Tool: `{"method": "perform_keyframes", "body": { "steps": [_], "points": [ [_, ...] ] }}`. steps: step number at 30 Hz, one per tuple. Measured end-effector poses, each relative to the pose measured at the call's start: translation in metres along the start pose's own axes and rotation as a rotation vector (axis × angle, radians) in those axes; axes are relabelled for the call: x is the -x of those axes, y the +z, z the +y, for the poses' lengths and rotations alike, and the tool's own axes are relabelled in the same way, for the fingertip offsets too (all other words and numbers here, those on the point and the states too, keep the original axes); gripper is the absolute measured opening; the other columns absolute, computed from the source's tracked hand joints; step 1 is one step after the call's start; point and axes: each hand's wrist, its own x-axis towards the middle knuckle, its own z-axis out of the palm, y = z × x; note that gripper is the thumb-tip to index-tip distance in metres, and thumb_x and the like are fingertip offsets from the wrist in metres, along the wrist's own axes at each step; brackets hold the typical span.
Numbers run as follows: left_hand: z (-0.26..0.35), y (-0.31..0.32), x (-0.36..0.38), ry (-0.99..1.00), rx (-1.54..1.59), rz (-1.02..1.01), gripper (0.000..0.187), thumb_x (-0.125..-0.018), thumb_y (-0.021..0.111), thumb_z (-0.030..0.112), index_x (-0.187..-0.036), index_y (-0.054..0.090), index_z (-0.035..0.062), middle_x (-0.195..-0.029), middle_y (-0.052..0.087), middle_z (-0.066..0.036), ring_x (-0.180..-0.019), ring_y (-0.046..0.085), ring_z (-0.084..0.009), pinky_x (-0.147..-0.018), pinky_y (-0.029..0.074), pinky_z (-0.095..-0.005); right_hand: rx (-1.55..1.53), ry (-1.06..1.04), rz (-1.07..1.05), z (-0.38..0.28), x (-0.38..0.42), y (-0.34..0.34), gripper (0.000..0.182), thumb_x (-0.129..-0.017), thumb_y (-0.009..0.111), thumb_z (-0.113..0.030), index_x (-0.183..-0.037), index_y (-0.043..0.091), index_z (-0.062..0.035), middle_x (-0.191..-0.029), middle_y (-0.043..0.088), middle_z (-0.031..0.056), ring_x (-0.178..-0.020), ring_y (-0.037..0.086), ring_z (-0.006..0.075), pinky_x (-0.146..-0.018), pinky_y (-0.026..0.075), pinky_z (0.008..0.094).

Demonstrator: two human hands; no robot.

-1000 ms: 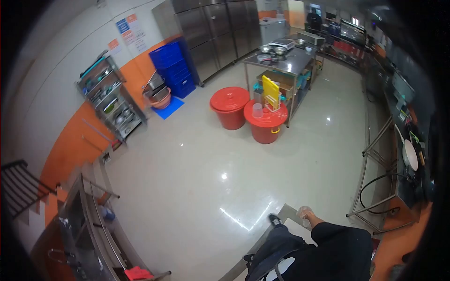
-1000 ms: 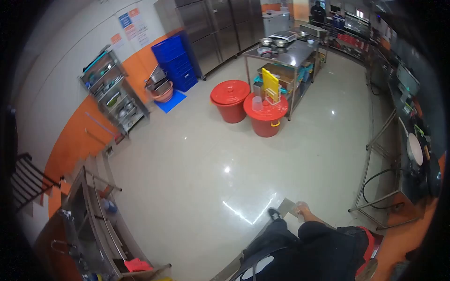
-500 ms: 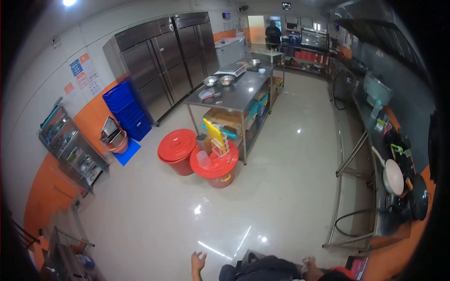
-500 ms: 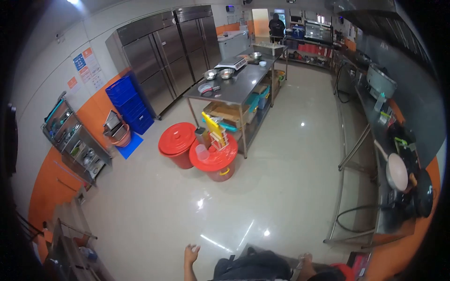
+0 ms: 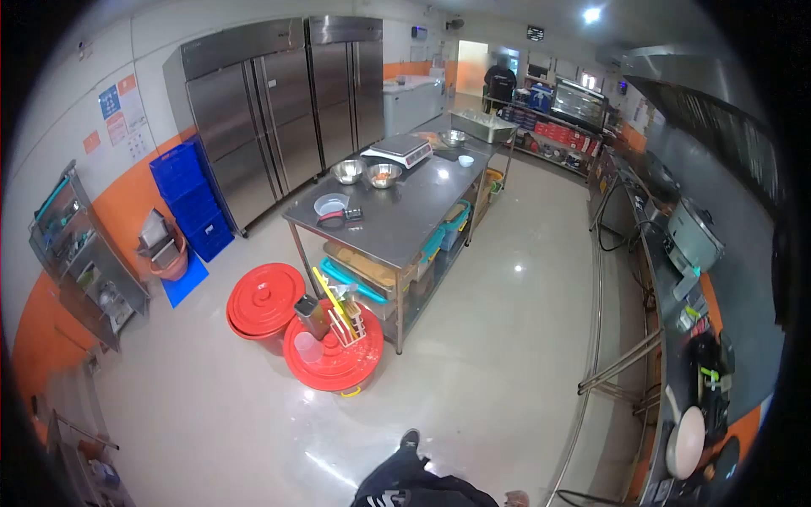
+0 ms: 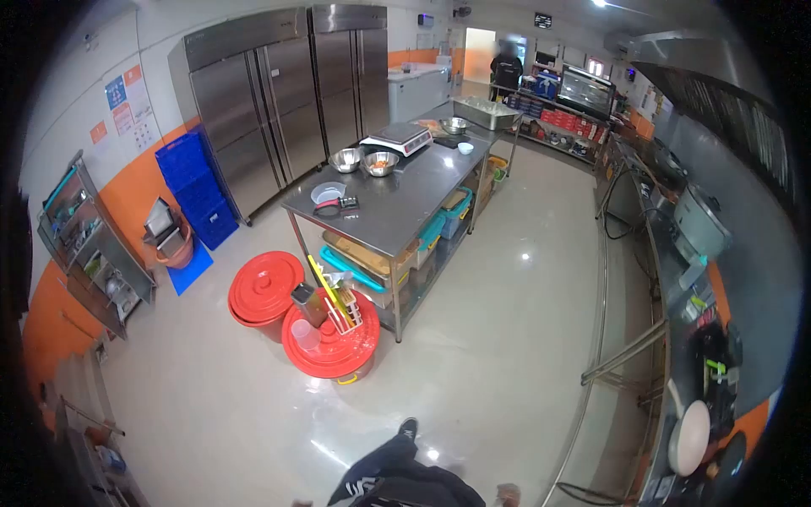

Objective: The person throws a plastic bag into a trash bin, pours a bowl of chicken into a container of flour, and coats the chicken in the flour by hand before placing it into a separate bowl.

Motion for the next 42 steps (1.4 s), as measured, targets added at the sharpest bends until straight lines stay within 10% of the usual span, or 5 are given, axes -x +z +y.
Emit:
{"method": "perform_keyframes", "body": {
  "steps": [13,27,35,37,42],
  "points": [
    [0.718,0.326,-0.149,0.933,-0.211,-0.248,0.029,-0.096,0.061,0.029,-0.097,0.068,0.0006,-0.081,0.068,-0.012,-0.078,0.066,-0.0191,-0.069,0.052,-0.0343,0.356,0.471,0.264,-0.166,-0.171,0.114,0.054,-0.090,0.060,-0.051,-0.116,0.057,-0.0034,-0.113,0.064,0.0131,-0.096,0.062,0.0243,-0.078,0.053,0.0359],
    [0.943,0.416,-0.183,0.683,0.816,0.001,0.024,-0.098,0.059,0.025,-0.110,0.062,0.0041,-0.096,0.067,-0.008,-0.079,0.064,-0.0160,-0.075,0.052,-0.0297,-0.040,-0.040,0.006,-0.338,-0.734,-0.017,0.031,-0.091,0.062,-0.036,-0.103,0.061,-0.0074,-0.101,0.065,0.0080,-0.090,0.063,0.0246,-0.075,0.055,0.0387],
    [1.147,0.494,-0.217,0.761,0.982,0.142,0.022,-0.099,0.058,0.024,-0.106,0.061,0.0035,-0.099,0.066,-0.009,-0.088,0.064,-0.0162,-0.079,0.051,-0.0295,0.773,-0.152,0.274,-0.649,-1.056,0.240,0.024,-0.095,0.058,-0.027,-0.108,0.065,-0.0083,-0.100,0.068,0.0058,-0.083,0.065,0.0165,-0.070,0.053,0.0317],
    [1.211,0.534,-0.227,0.757,0.990,0.095,0.022,-0.099,0.058,0.023,-0.108,0.060,0.0034,-0.102,0.066,-0.009,-0.089,0.064,-0.0165,-0.080,0.051,-0.0292,1.886,-1.016,0.281,-0.562,-1.132,0.166,0.017,-0.094,0.058,-0.026,-0.096,0.066,-0.0107,-0.095,0.068,0.0086,-0.079,0.065,0.0231,-0.069,0.054,0.0352],
    [1.403,0.673,-0.250,0.815,0.812,-0.248,0.027,-0.100,0.056,0.026,-0.113,0.060,0.0020,-0.104,0.066,-0.010,-0.090,0.064,-0.0167,-0.085,0.051,-0.0297,1.822,-0.582,0.004,-0.427,-1.091,0.062,0.019,-0.092,0.058,-0.024,-0.102,0.062,-0.0089,-0.106,0.063,0.0111,-0.098,0.060,0.0260,-0.082,0.051,0.0430]
  ]
}}
